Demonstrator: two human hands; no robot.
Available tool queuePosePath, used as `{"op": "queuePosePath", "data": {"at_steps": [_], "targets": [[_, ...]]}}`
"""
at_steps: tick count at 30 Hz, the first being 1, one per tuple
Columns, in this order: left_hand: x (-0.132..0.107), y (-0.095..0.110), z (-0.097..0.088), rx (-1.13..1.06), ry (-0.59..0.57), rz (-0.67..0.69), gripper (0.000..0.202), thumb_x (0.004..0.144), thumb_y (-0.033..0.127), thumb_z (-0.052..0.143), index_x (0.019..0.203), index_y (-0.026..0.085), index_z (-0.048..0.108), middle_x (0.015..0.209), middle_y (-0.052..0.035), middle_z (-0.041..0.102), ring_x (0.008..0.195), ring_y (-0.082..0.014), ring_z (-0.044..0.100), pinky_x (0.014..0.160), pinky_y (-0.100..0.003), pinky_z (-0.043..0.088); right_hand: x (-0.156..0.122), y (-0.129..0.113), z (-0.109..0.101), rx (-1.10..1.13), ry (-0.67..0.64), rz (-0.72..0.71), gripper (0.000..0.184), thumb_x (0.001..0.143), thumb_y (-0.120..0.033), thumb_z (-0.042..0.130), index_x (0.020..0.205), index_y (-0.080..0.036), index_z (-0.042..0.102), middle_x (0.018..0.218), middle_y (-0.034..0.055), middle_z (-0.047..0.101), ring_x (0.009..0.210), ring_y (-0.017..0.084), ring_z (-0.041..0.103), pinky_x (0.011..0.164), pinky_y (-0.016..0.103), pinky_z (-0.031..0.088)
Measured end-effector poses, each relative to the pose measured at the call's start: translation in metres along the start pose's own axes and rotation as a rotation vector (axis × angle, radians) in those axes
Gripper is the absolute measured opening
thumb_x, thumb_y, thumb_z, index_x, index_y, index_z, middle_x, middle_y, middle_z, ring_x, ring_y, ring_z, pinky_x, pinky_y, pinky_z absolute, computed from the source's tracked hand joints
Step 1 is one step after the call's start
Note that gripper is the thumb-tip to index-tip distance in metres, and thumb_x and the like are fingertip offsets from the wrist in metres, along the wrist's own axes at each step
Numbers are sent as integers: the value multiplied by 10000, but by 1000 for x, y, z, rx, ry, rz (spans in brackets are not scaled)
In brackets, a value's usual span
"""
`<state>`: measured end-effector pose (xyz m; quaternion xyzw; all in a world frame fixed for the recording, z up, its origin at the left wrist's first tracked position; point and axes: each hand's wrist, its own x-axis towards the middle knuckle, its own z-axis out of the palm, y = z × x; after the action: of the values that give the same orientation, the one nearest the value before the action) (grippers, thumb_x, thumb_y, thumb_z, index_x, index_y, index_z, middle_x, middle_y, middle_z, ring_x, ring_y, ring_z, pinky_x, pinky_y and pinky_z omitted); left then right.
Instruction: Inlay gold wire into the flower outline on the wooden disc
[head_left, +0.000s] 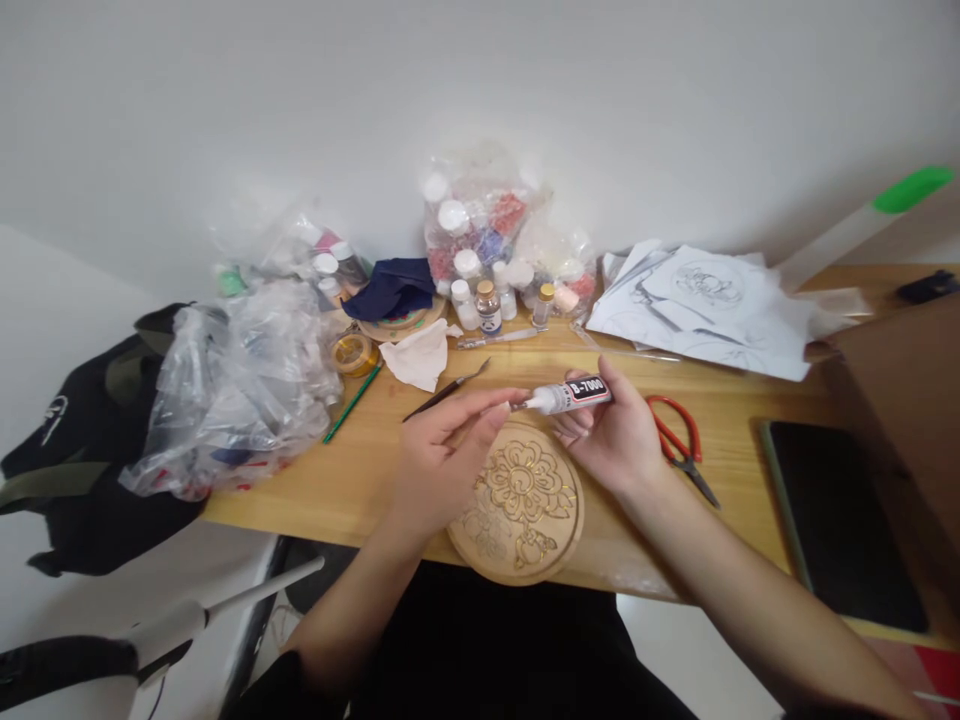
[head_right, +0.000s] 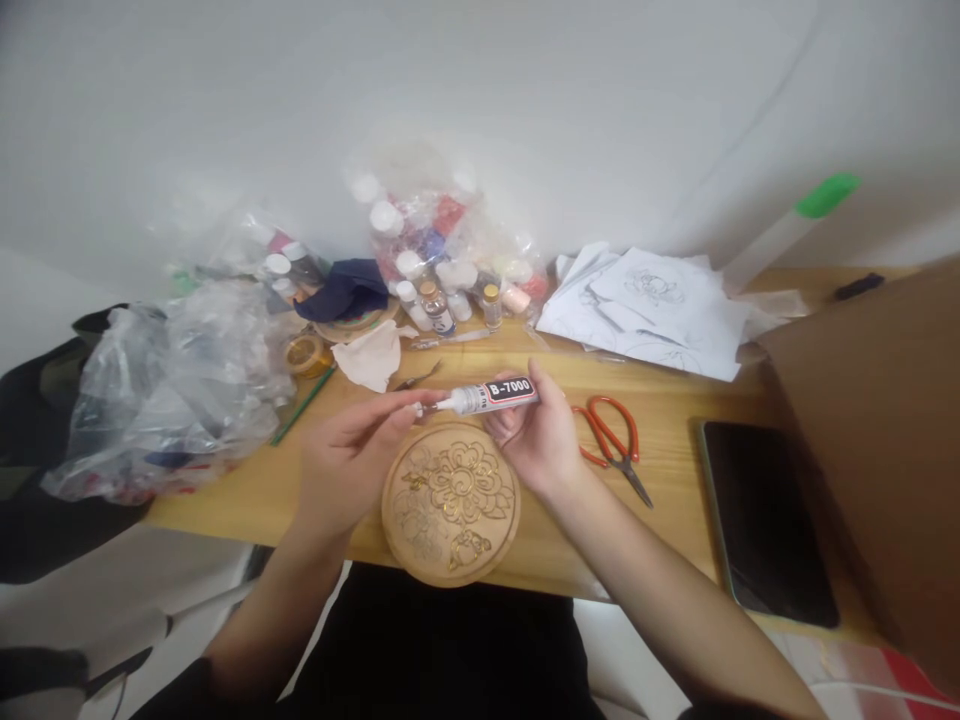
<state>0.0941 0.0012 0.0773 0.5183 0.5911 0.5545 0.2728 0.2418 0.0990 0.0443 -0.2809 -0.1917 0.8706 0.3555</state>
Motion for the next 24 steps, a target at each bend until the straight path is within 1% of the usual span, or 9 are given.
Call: {"op": "queuePosePath", "data": {"at_steps": [2,5,8,11,14,17,19,21,24], "targets": [[3,0,-3,58,-15,30,164,913,248,635,1021,285,753,1018,14,764,940,-157,718,872,-303,581,1,0,-2,-35,16,-74,435,891,-546,555,640,-204,647,353,-40,441,355,84,376,403,199,315],[9,-2,-4,160,-37,90,170,920,232,618,1026,268,746,1029,7,763,958,-160,717,898,-317,577,3,-1,-2,-60,58,-168,390,834,-530,627,626,-200,647,362,-40,468,354,78,388,392,190,313],[12,-6,-5,200,-64,122,165,928,236,603,1018,249,741,1025,-3,764,956,-160,717,896,-321,578,4,-2,1,-60,98,-178,384,796,-532,654,605,-200,636,346,-42,468,341,73,382,379,182,298],[16,-11,-7,251,-90,123,168,939,254,588,1023,240,732,1021,-8,765,934,-149,719,872,-302,580,5,-4,4,-67,168,-153,426,816,-551,612,578,-197,607,324,-45,441,326,70,356,369,181,283],[26,-16,-6,408,-175,206,196,938,285,594,1084,207,701,1082,-45,748,999,-169,703,902,-324,568,6,-3,4,-128,263,-198,463,821,-591,580,595,-188,599,331,-44,430,337,70,359,372,184,282],[45,-22,4,553,-319,330,296,870,311,688,1140,190,670,1156,-66,719,1096,-213,662,970,-382,533,10,0,-1,-228,358,-293,509,760,-683,590,651,-186,590,361,-53,430,358,72,370,377,186,275],[62,-27,15,610,-419,377,237,843,277,710,1072,222,695,1072,-29,741,1026,-215,679,933,-384,540,15,0,-6,-260,378,-317,555,709,-743,588,674,-190,570,387,-56,435,362,77,365,369,196,261],[78,-32,27,678,-482,400,165,866,243,671,1026,227,707,998,-21,748,967,-218,686,889,-384,545,20,-4,-13,-290,402,-348,591,675,-784,572,684,-193,551,414,-59,428,364,83,350,350,205,226],[95,-40,41,761,-536,412,163,882,208,641,1034,212,701,985,-33,743,938,-220,679,846,-373,542,24,-24,-23,-334,520,-517,553,682,-761,569,723,-218,473,467,-101,363,381,61,271,355,194,155]]}}
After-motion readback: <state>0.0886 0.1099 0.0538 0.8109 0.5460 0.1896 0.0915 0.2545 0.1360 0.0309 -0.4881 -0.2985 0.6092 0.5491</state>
